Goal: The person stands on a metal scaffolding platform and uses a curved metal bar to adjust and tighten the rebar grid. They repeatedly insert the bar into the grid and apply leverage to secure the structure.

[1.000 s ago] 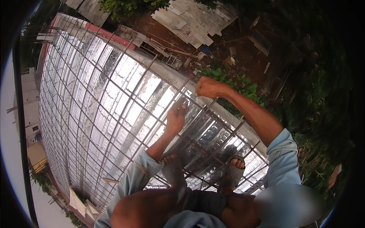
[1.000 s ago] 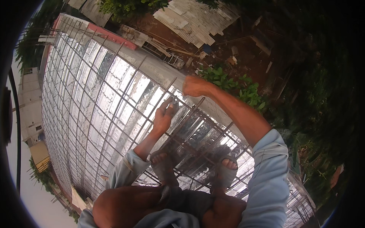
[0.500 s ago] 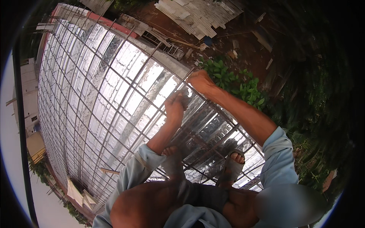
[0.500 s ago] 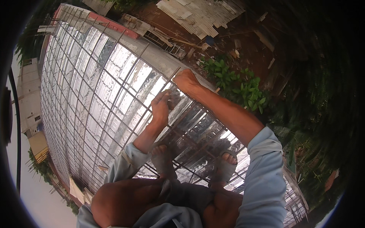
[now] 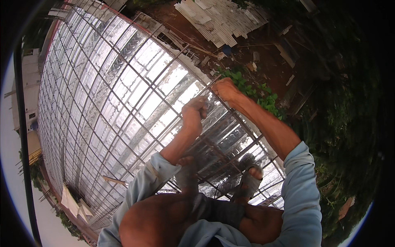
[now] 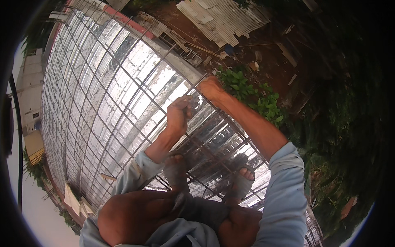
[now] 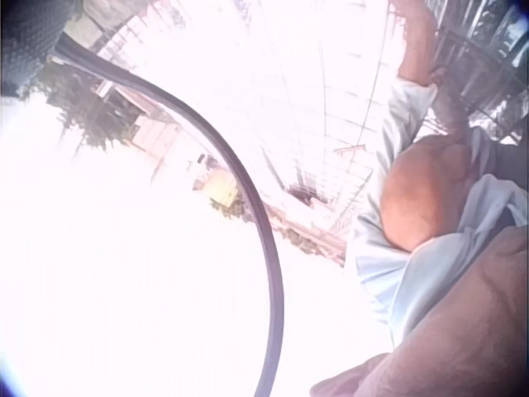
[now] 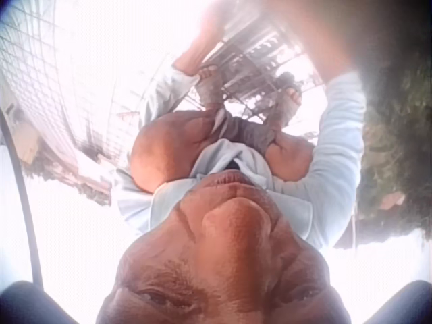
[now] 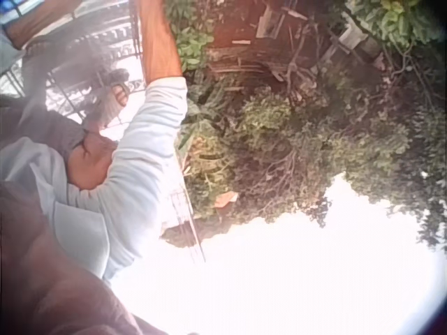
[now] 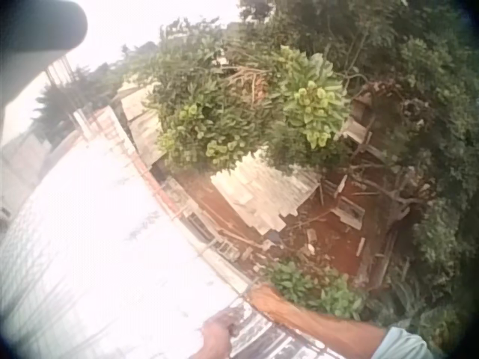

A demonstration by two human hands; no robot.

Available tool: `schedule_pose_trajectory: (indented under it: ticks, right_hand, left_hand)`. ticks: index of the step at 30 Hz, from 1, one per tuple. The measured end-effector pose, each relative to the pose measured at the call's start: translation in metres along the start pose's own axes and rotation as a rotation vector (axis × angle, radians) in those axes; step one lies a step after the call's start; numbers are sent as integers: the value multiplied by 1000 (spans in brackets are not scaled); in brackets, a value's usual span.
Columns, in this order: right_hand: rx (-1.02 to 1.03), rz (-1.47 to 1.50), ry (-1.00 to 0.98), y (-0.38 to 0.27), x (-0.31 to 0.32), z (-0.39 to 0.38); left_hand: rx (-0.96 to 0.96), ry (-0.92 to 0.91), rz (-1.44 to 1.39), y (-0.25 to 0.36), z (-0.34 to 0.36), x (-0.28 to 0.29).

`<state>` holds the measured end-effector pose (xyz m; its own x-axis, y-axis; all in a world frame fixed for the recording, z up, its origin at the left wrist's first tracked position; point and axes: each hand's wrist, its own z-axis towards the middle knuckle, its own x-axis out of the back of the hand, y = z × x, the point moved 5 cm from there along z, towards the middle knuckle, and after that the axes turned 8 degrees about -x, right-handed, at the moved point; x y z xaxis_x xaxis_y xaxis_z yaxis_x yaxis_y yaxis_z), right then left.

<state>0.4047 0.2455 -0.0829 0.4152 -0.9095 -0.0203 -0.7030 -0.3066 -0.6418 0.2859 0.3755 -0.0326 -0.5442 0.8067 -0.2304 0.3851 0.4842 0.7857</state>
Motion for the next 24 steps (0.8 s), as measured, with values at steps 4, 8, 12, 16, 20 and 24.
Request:
schedule_pose_trajectory:
  ticks: [4, 8, 12, 16, 20, 24]
  right_hand:
    - [112, 127, -50, 11, 0, 2]
    - [17, 87, -94, -5, -6, -9]
    - [-68, 76, -249, -6, -2, -4]
    - [-227, 196, -270, -5, -1, -5]
    - [-247, 216, -316, -7, -1, -5]
    - [-247, 257, -362, -5, -1, -6]
  left_hand:
    - [-46, -49, 129, 12, -3, -15]
    - [51, -47, 86, 42, 13, -23]
    - [77, -73, 155, 51, 25, -30]
    - [-74, -162, 376, 37, 13, -16]
    - [-294, -258, 634, 37, 3, -14]
    - [-307, -227, 552, 34, 6, -15]
